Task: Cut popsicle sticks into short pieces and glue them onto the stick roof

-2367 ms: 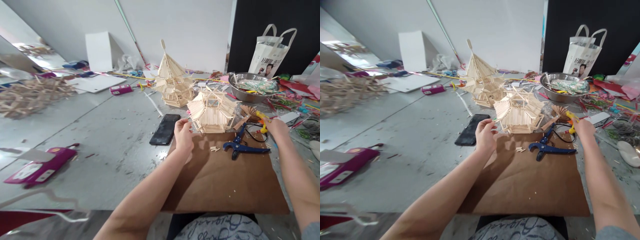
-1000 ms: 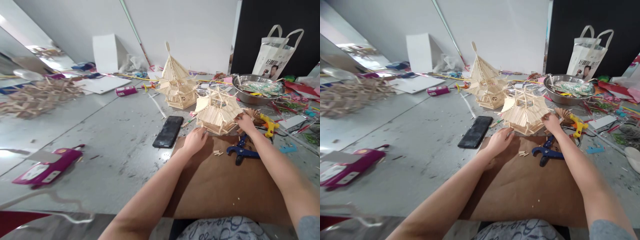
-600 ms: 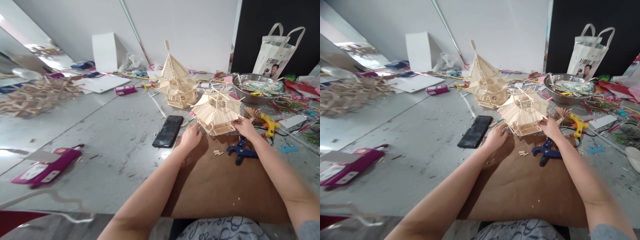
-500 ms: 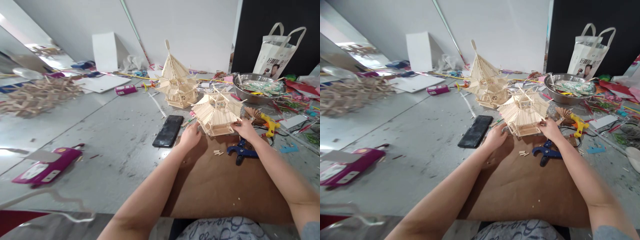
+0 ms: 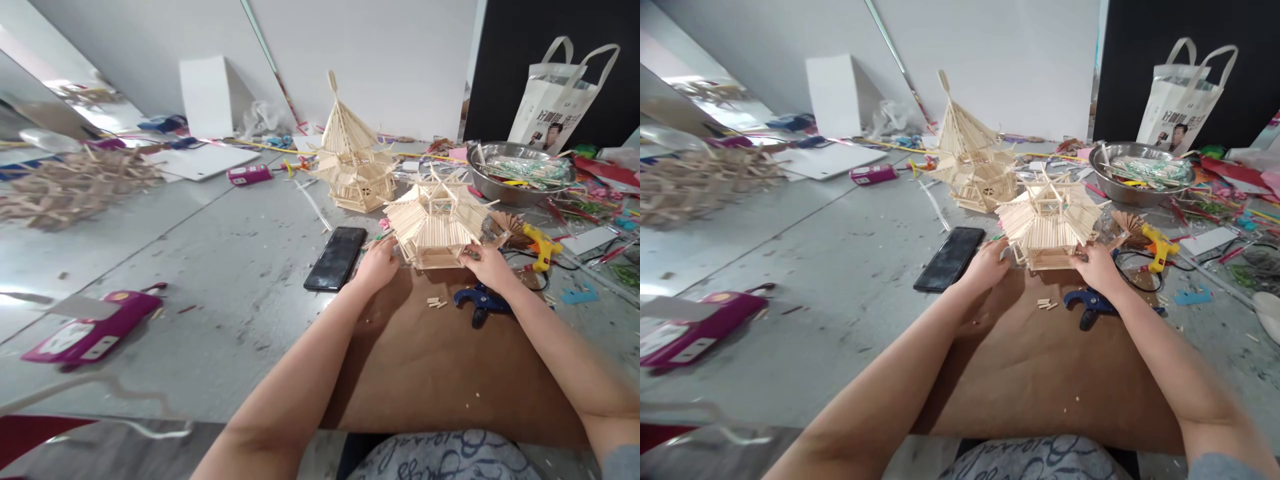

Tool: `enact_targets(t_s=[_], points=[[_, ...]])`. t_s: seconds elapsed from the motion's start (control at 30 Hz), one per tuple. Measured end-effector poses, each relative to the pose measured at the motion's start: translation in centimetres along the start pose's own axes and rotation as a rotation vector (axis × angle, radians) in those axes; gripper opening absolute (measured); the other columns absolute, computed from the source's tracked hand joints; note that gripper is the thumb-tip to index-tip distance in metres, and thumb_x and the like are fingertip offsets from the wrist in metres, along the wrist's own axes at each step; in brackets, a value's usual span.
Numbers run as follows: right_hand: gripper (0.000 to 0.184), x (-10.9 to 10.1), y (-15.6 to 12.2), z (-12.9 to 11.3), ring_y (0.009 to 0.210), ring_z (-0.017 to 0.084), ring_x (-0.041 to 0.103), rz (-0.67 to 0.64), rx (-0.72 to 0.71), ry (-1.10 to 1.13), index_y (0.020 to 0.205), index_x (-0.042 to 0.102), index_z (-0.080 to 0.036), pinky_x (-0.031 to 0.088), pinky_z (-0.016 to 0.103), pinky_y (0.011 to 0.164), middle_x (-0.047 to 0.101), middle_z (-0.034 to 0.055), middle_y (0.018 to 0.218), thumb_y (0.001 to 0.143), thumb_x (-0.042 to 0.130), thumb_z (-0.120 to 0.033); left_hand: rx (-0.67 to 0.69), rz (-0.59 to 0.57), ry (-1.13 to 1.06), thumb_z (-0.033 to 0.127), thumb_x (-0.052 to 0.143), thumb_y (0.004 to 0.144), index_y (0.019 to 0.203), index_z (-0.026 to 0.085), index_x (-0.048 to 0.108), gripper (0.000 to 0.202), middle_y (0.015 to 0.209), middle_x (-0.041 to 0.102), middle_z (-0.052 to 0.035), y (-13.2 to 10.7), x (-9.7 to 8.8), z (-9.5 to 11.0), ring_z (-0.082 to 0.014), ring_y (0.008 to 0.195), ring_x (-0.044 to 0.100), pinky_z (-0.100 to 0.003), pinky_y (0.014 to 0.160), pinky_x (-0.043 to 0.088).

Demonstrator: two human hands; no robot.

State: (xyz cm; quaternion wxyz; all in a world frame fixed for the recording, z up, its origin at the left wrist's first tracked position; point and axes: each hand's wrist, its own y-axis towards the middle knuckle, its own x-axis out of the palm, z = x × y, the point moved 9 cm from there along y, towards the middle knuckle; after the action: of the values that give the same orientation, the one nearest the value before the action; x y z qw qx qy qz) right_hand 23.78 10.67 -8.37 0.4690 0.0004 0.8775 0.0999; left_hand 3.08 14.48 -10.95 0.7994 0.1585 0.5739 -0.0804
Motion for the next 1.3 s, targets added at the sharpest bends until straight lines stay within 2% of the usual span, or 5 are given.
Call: enact_targets(t_s=[0.4,0.6,0.73,0.87,1.3], points=[[0.024,0.4,0.0,-1.2,0.089,0.022,0.063,-0.083,-0.097,-0.068,0.089,0.071,-0.015,0.043,0.03,0.079,0.07,0.011,0.093,0.081,0.049,-0.024,-0.025,0.038,0.009,0.007,0.04,0.071,0.11,0.011,0.058,0.043,0.129,0.053,-0.0117,0.4,-0.4,-1.2,-0.0233,0.119,0.048,-0.034,0.103,0.036],[0.033,-4.7,-0.4,0.5,0.078,0.022,0.065,-0.061,0.073,-0.197,0.083,0.072,-0.022,0.042,0.028,0.065,0.072,0.0061,0.083,0.084,0.044,-0.04,-0.055,0.605,-0.035,0.02,0.036,0.085,0.098,0.016,0.061,0.029,0.106,0.062,-0.0108,-4.2,-8.6,1.0,-0.0185,0.099,0.057,-0.03,0.087,0.046],[0.036,-8.9,-1.3,3.1,0.061,0.021,0.061,0.017,0.273,-0.248,0.083,0.07,-0.022,0.038,0.03,0.057,0.066,0.0057,0.06,0.08,0.047,-0.049,0.343,0.193,-0.007,0.025,0.034,0.088,0.089,0.017,0.062,0.029,0.083,0.063,-0.0069,-5.0,-5.6,8.0,-0.0146,0.078,0.06,-0.026,0.071,0.047],[0.03,-11.7,-1.7,3.9,0.066,0.022,0.06,0.165,0.268,-0.358,0.086,0.066,-0.022,0.037,0.032,0.058,0.069,0.0082,0.074,0.083,0.046,-0.044,0.401,-0.281,0.121,0.027,0.039,0.088,0.089,0.018,0.062,0.024,0.088,0.062,-0.0066,-5.8,0.2,10.5,-0.0171,0.073,0.061,-0.027,0.063,0.046],[0.015,-1.5,-3.4,2.8,0.074,0.022,0.062,-0.599,0.087,-0.63,0.07,0.069,-0.025,0.033,0.028,0.053,0.07,0.0067,0.082,0.07,0.059,-0.035,0.289,-0.449,0.027,0.029,0.053,0.082,0.08,0.019,0.059,0.012,0.088,0.064,-0.0043,-5.3,3.3,8.8,-0.0207,0.08,0.062,-0.028,0.065,0.044]])
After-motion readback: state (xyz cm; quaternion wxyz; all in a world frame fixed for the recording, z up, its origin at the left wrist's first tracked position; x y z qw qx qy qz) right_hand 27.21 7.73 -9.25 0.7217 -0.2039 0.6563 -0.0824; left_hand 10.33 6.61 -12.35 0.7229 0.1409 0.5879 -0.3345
